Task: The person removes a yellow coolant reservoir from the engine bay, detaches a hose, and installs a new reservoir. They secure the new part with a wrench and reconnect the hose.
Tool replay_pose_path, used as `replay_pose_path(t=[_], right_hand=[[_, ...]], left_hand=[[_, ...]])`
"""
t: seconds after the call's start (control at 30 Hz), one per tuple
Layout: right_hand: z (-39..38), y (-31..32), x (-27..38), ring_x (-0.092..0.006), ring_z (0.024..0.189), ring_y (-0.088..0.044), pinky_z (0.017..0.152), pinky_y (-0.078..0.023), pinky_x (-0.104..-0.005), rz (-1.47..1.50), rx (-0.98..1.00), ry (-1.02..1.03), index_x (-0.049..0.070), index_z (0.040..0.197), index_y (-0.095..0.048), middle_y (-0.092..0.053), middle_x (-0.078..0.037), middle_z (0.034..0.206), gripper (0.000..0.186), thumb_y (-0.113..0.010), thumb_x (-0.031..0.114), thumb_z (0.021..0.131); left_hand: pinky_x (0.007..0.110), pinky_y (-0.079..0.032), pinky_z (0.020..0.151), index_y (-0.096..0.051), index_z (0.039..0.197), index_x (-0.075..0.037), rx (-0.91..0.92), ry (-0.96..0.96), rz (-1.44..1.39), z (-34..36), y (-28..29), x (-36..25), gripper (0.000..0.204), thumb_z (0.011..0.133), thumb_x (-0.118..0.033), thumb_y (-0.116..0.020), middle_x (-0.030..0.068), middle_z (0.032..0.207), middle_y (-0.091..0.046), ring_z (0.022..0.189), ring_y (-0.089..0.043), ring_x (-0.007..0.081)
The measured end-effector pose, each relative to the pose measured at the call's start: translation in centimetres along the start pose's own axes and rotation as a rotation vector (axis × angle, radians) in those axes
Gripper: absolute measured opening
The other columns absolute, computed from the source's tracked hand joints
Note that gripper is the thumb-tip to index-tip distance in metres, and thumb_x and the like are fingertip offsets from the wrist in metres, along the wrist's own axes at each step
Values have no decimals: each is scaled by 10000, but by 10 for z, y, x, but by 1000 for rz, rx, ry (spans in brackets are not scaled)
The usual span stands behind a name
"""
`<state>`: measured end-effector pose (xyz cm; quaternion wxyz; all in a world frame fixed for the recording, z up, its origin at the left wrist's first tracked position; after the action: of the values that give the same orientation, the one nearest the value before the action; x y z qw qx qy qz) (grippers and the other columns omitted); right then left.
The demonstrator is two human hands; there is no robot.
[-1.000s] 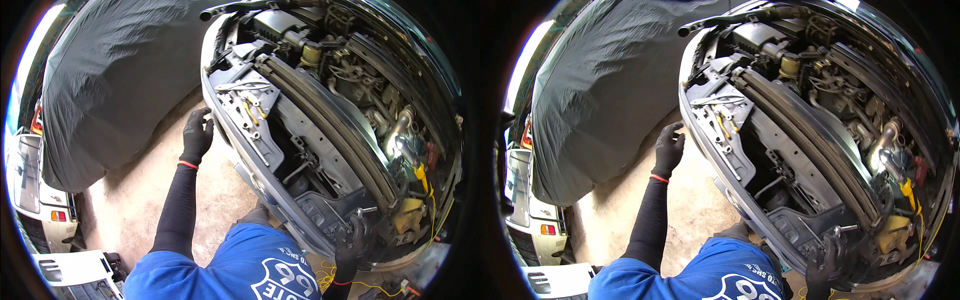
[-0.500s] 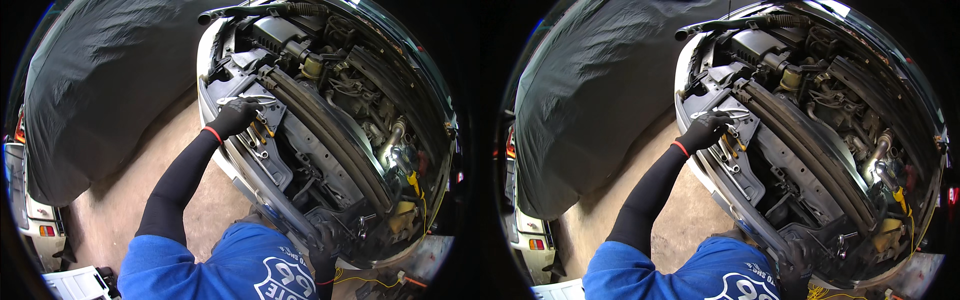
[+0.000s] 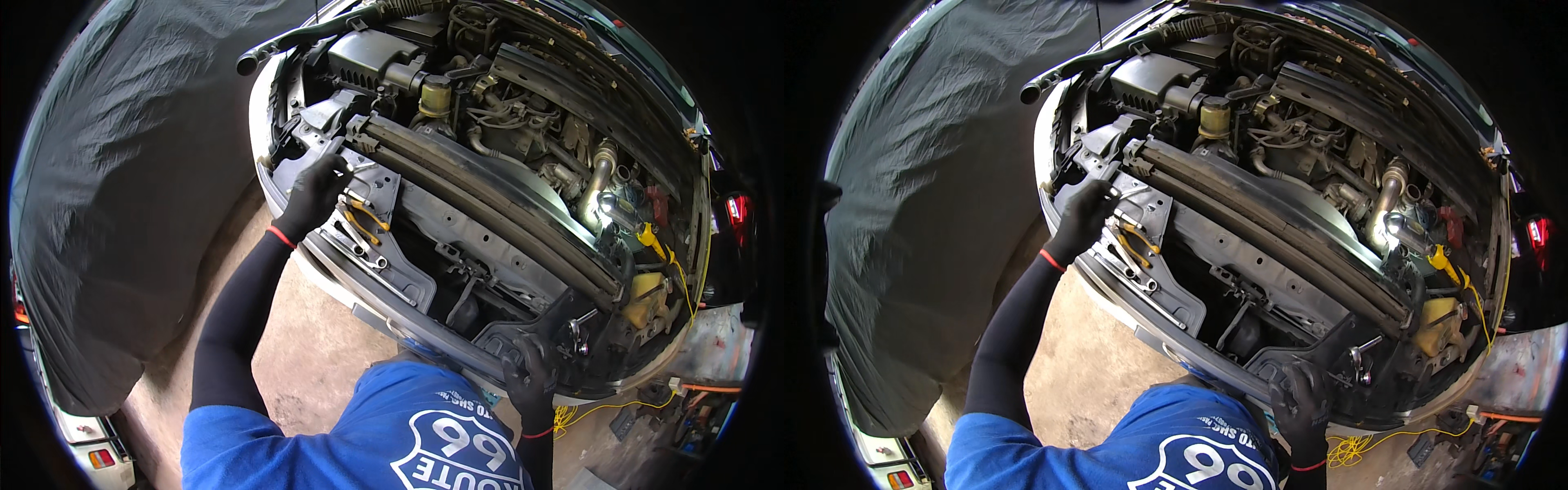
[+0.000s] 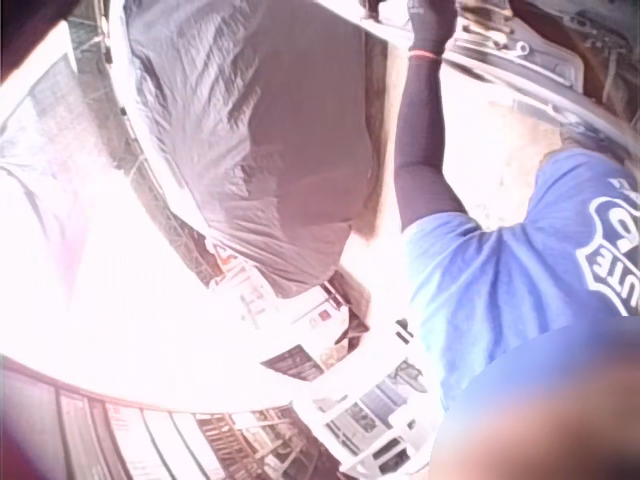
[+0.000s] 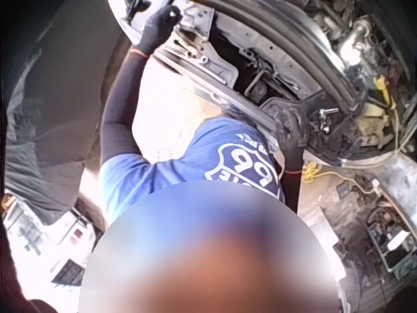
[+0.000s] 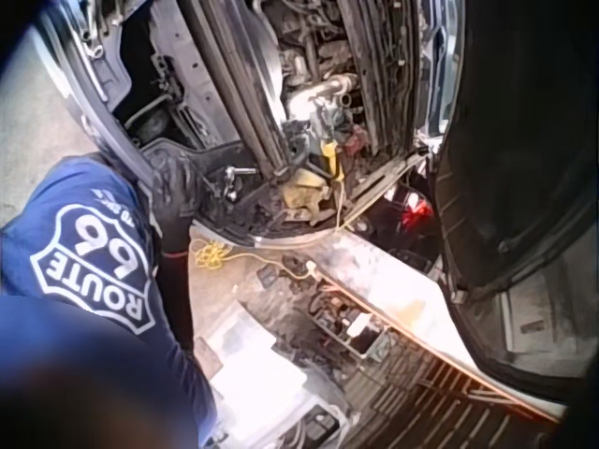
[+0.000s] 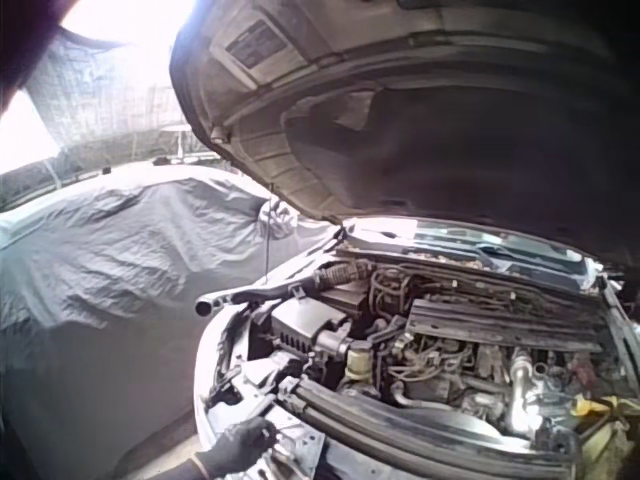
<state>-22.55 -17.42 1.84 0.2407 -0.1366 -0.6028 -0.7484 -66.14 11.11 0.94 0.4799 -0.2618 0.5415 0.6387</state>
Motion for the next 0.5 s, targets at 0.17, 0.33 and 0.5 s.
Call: replay_pose_path(t=[0.17,0.33,0.5], right_hand=[[39,-5,32,-194,925,-712,803,-577,-351,526,-2,-171,6,1198,-725,-734,-118,1013,275,-701,224,1031],[68,8,35,-126,703,-580,646,-459,-278,1746,17,-362,46,1533,-507,-646,-54,836,624,-549,495,1102],[43,85,-52,-127,692,-622,634,-480,-285,1926,-343,-646,38,1221,-680,-664,-45,782,385,-573,389,1107]], left_hand=[[288,-501,720,-597,1170,-19,-442,82,-900,-14,-64,-75,152,1102,-146,-547,38,920,-643,797,-611,141],[387,-553,943,-558,1352,-42,58,-139,-644,-77,-208,-177,281,1072,-60,-542,120,1142,-673,1013,-677,254],[413,-523,1011,-585,1185,-24,460,-150,-962,-89,-305,-244,344,885,20,-746,160,1191,-681,1131,-661,250]])
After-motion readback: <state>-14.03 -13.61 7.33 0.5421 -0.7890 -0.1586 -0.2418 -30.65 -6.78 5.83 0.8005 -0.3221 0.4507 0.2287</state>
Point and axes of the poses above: each hand's wrist, its own z-axis towards the middle knuckle, its own y-axis out of the back of the hand, x = y × z, the point moved 1 cm from there along z, towards the middle knuckle
